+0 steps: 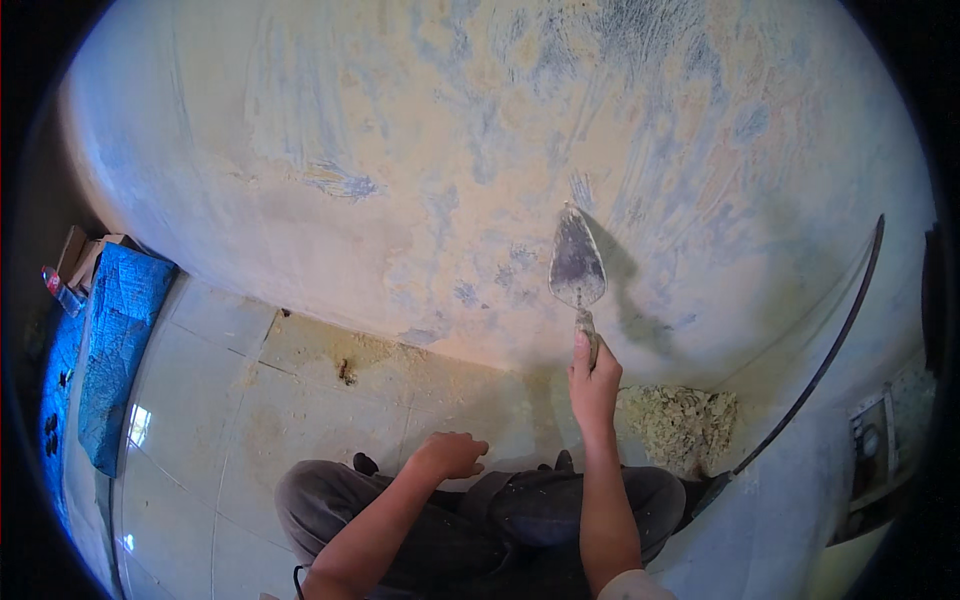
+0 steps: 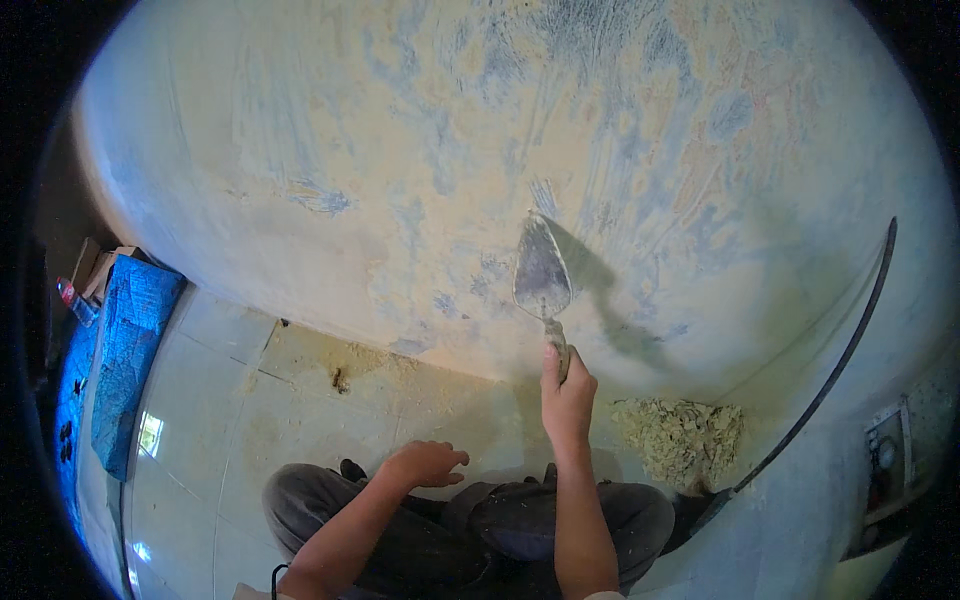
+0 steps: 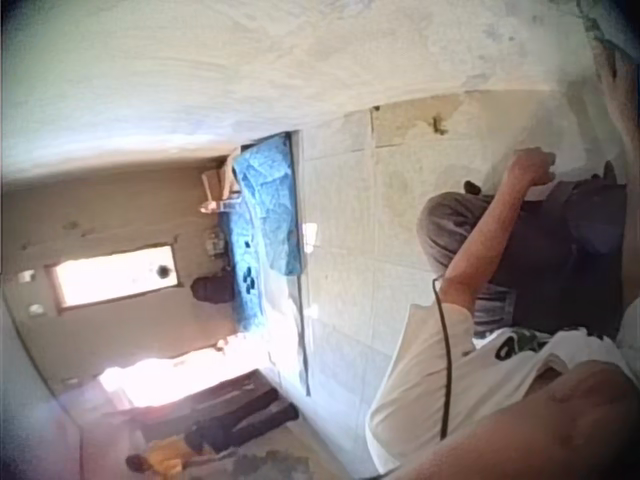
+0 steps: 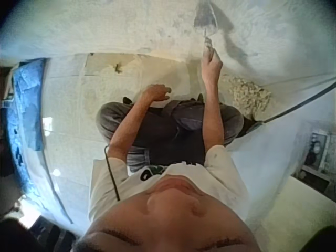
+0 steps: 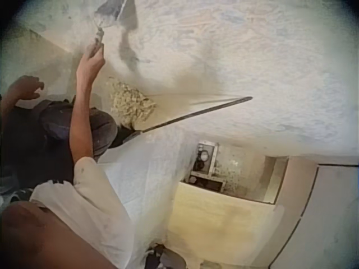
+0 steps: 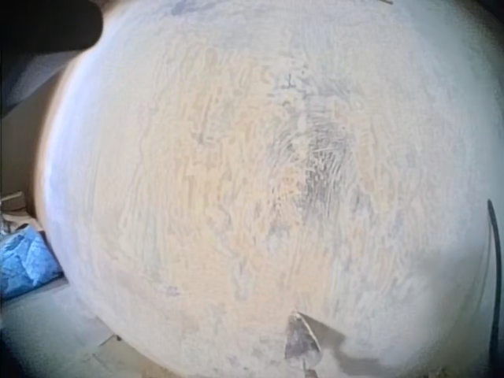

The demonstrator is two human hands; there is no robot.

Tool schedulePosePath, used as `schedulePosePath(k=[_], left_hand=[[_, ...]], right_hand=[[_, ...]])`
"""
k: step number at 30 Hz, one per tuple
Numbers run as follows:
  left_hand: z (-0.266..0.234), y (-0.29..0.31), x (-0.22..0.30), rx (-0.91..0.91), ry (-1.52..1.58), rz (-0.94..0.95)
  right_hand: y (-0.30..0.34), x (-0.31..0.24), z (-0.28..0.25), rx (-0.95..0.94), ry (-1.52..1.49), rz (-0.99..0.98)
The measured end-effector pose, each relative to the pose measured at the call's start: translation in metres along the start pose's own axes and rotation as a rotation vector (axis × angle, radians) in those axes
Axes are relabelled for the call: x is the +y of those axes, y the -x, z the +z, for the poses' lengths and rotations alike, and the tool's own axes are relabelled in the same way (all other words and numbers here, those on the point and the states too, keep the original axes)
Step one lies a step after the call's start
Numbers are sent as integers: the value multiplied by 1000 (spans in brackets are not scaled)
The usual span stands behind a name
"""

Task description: Applying and scraping plaster or putty on a wall using a trowel.

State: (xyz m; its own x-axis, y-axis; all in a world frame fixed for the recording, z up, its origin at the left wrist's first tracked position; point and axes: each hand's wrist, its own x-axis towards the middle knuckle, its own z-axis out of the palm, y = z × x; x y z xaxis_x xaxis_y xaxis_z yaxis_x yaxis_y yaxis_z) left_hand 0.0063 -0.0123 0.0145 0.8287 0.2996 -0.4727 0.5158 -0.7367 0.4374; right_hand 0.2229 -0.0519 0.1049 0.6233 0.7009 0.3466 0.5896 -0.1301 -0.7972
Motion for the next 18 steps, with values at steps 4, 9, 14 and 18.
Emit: schedulePosePath(k=[4, 9, 14, 18], left_hand=[[0, 1, -1, 35, -3, -17], [2, 0, 0, 6, 5, 13], [3, 0, -3, 42, -5, -11], [3, -1, -3, 15, -8, 5]], right_hand=[[-2, -3, 4, -3, -60, 39], [-4, -10, 7, -33, -73, 1], [6, -23, 2, -38, -151, 236], [-5, -31, 0, -84, -225, 168]])
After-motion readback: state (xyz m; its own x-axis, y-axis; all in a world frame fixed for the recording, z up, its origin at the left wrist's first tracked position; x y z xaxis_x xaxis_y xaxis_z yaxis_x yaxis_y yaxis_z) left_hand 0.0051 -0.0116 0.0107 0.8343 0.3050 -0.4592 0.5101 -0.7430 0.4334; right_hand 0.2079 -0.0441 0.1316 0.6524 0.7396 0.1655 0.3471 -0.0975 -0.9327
